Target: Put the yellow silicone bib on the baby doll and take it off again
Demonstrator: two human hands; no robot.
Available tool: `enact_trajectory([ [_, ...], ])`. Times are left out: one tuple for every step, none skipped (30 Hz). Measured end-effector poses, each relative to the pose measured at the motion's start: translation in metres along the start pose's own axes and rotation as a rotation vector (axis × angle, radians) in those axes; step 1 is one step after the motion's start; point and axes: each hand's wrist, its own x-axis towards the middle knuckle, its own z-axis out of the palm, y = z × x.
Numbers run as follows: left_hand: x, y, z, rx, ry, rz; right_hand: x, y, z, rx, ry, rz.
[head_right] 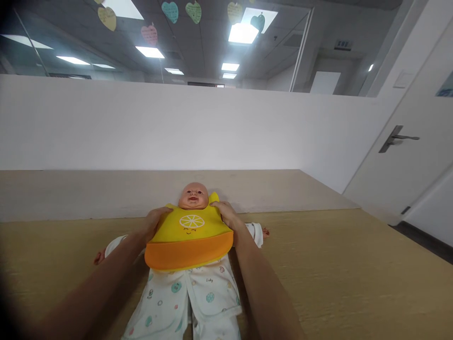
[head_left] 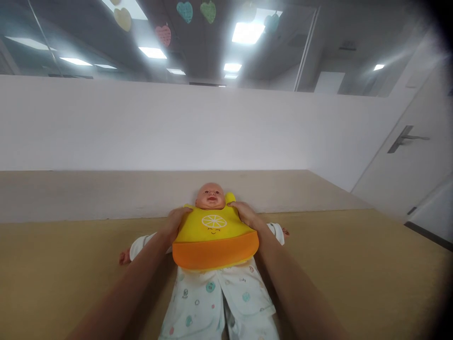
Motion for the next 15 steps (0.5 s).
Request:
enact_trajectory([
  [0.0,0.0,0.0,-0.024,-0.031,-0.028,0.002,0.002,-0.001,0.012,-0.011,0.007],
  [0.0,0.0,0.0,-0.044,-0.06,-0.053,0.004,0.003,-0.001,0.025,-0.018,0.007],
  [-0.001,0.0,0.0,-0.06,-0.088,-0.069,0.005,0.004,-0.002,0.035,-0.026,0.009],
  [-0.001,0.0,-0.001,-0.075,-0.117,-0.075,0.006,0.005,-0.002,0.044,-0.031,0.009],
  [-0.001,0.0,-0.002,-0.097,-0.147,-0.079,0.008,0.006,-0.002,0.048,-0.032,0.012],
  [-0.001,0.0,-0.002,-0.12,-0.179,-0.083,0.008,0.006,-0.002,0.048,-0.031,0.017],
  [0.0,0.0,-0.003,-0.142,-0.21,-0.088,0.009,0.006,-0.002,0.048,-0.031,0.023],
  [0.0,0.0,-0.004,-0.159,-0.235,-0.097,0.01,0.006,-0.002,0.049,-0.033,0.029],
  [-0.001,0.0,-0.004,-0.17,-0.254,-0.108,0.01,0.005,-0.003,0.053,-0.039,0.041],
  [-0.001,0.0,-0.004,-0.175,-0.267,-0.12,0.01,0.005,-0.003,0.058,-0.049,0.057],
  [-0.002,0.0,-0.004,-0.176,-0.274,-0.124,0.011,0.005,-0.003,0.067,-0.069,0.072],
  [-0.003,0.0,-0.004,-0.175,-0.284,-0.117,0.012,0.005,-0.004,0.077,-0.09,0.087],
  [-0.004,0.001,-0.004,-0.171,-0.291,-0.106,0.014,0.006,-0.004,0.086,-0.107,0.101],
  [-0.005,0.001,-0.003,-0.167,-0.297,-0.098,0.015,0.006,-0.004,0.093,-0.119,0.107],
  [-0.005,0.002,-0.003,-0.164,-0.302,-0.097,0.017,0.007,-0.004,0.094,-0.124,0.101],
])
